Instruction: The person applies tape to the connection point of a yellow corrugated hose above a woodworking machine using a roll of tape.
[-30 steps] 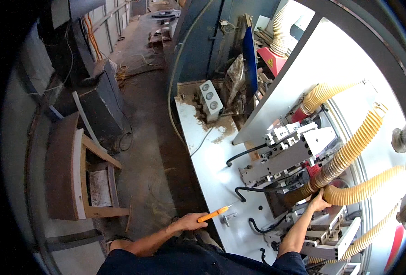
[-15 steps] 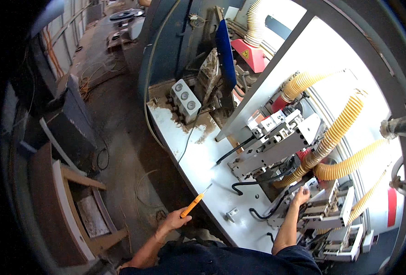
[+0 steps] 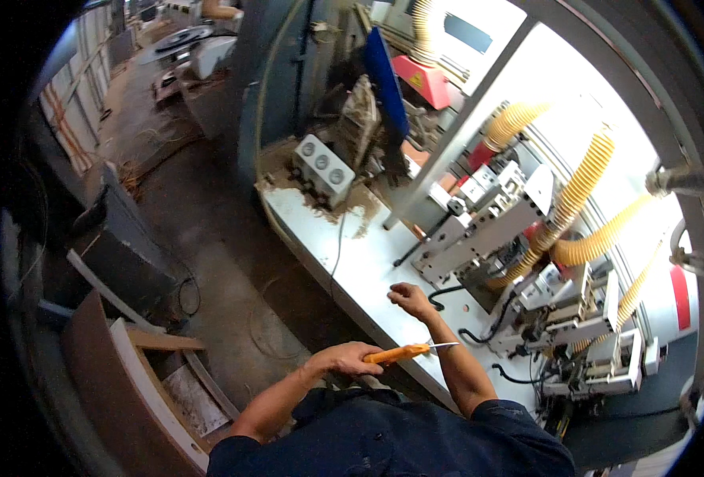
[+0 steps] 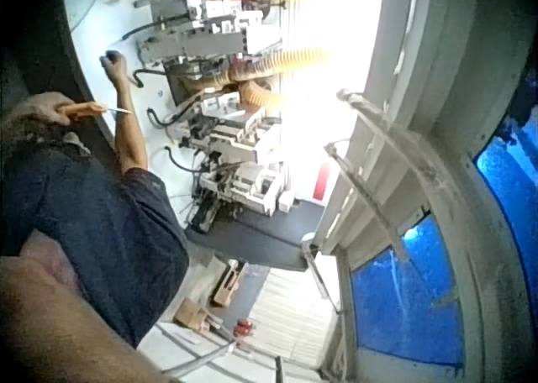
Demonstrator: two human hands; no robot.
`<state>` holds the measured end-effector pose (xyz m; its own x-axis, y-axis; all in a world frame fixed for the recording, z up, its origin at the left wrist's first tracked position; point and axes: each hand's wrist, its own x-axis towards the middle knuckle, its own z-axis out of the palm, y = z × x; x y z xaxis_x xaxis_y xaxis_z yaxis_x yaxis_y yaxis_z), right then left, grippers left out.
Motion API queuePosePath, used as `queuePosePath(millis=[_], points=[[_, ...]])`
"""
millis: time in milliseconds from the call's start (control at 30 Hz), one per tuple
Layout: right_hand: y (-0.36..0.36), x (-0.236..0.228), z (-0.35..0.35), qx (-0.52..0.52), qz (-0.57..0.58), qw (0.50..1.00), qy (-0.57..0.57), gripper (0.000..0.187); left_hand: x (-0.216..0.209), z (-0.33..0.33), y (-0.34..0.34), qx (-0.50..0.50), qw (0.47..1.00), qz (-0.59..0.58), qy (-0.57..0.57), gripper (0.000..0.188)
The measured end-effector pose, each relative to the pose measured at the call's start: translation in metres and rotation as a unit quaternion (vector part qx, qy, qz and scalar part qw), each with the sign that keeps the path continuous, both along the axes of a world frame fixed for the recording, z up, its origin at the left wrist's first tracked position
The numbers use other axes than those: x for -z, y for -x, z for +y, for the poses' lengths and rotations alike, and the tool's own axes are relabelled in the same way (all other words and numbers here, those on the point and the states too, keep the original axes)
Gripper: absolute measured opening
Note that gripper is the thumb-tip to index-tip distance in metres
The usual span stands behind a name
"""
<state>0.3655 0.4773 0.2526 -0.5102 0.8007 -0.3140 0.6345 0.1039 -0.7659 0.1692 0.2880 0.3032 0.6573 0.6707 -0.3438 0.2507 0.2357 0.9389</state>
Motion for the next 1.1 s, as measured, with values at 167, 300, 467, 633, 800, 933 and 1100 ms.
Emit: queuePosePath(millis=[167, 300, 467, 633, 800, 933, 1100], points=[[0.033, -0.014, -0.004, -0.129, -0.095, 0.985, -0.063, 0.045, 0.038, -0.002, -0.011, 0.047, 0.996, -0.075, 0.007, 0.077], [0.050, -0.020, 0.007, -0.202, -0.129, 0.964, -0.117, 0.044, 0.045, -0.014, -0.002, -0.082, 0.991, -0.107, 0.016, 0.053], [0.051, -0.021, 0.036, -0.204, -0.128, 0.959, -0.151, 0.042, 0.021, -0.018, 0.041, -0.141, 0.990, 0.013, -0.021, 0.049], [0.068, -0.044, 0.038, 0.008, 0.081, 0.979, 0.186, 0.041, 0.047, -0.020, 0.045, -0.138, 0.982, 0.066, -0.108, 0.051], [0.064, -0.037, 0.038, 0.179, 0.278, 0.857, 0.395, 0.034, 0.046, -0.014, 0.024, -0.217, 0.968, 0.054, -0.112, 0.047], [0.084, -0.046, 0.006, 0.146, 0.397, 0.803, 0.419, 0.038, 0.051, -0.011, 0.031, -0.317, 0.939, 0.123, -0.045, 0.050], [0.069, -0.046, -0.009, 0.223, 0.485, 0.791, 0.298, 0.073, 0.042, -0.003, 0.028, -0.389, 0.919, 0.049, -0.039, 0.049]])
